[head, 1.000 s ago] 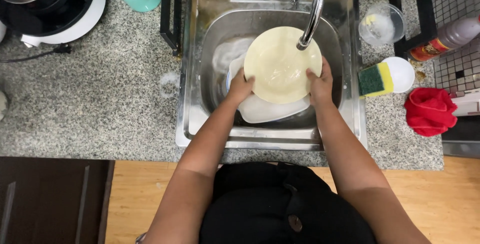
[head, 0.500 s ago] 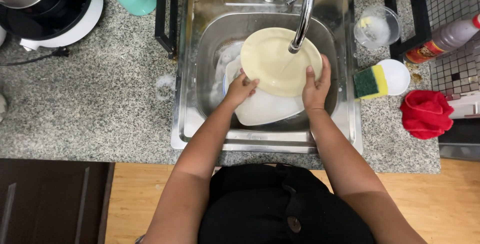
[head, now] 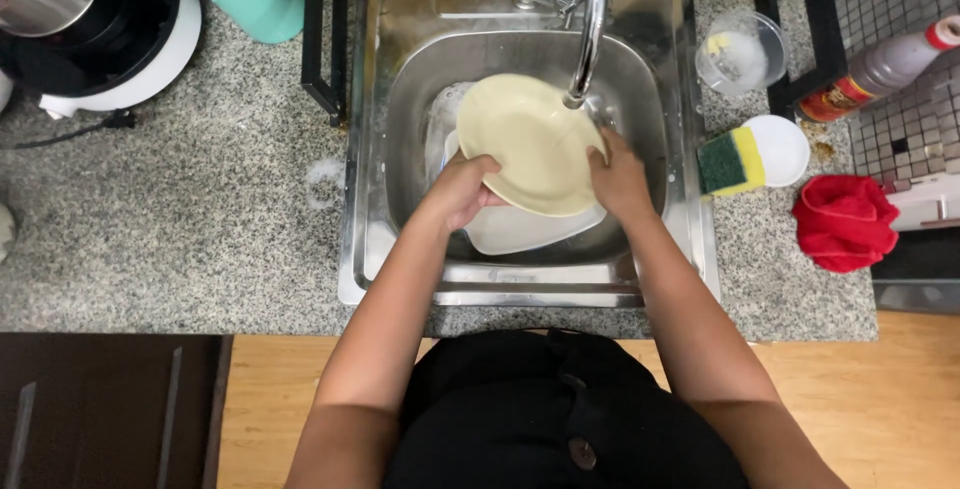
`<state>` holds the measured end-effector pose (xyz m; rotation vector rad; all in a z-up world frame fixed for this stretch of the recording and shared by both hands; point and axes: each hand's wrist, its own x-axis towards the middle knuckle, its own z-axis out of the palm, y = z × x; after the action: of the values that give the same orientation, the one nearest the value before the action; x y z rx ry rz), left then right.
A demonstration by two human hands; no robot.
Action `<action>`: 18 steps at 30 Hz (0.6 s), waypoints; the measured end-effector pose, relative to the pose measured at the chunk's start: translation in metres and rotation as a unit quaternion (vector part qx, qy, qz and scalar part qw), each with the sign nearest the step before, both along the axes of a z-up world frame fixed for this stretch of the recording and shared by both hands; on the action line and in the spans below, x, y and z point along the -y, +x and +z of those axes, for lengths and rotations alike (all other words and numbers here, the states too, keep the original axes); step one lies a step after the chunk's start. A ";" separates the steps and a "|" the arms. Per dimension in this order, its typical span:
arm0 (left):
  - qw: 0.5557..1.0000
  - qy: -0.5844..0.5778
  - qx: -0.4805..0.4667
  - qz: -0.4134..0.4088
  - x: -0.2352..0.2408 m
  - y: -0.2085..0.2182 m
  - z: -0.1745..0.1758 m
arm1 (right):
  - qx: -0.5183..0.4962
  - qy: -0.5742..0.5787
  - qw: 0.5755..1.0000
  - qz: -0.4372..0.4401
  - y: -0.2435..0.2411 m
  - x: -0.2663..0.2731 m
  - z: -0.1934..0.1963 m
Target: The person washes a white plate and a yellow plate in a kitchen sink using a sponge and running water. They scrub both sides of each plate, rinse them thoroughly, and place the cleaned plates into a dish rack.
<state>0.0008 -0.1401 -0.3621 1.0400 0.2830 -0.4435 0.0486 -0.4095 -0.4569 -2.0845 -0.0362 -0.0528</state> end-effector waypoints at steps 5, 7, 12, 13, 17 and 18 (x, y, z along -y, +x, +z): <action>0.997 -0.051 -0.045 -0.047 -0.006 -0.010 0.018 | 0.209 -0.381 0.891 -0.132 -0.028 0.019 0.089; 0.993 -0.080 -0.059 -0.059 -0.004 -0.014 0.021 | 0.250 -0.455 0.833 -0.192 -0.026 0.036 0.089; 0.989 -0.067 -0.032 -0.130 0.017 -0.024 0.043 | 0.105 -0.461 0.857 -0.204 -0.019 0.078 0.080; 0.988 -0.067 -0.031 -0.132 0.019 -0.022 0.038 | 0.105 -0.461 0.856 -0.206 -0.021 0.079 0.081; 0.988 -0.010 -0.034 -0.150 0.023 -0.014 0.019 | 0.163 -0.416 0.878 -0.171 -0.027 0.073 0.086; 0.989 0.024 -0.037 -0.138 0.023 -0.012 0.015 | 0.220 -0.378 0.887 -0.152 -0.028 0.068 0.089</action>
<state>-0.0111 -0.1631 -0.3468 1.1158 0.2170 -0.7285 0.0206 -0.4775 -0.3681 -2.7960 -0.0039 -0.8201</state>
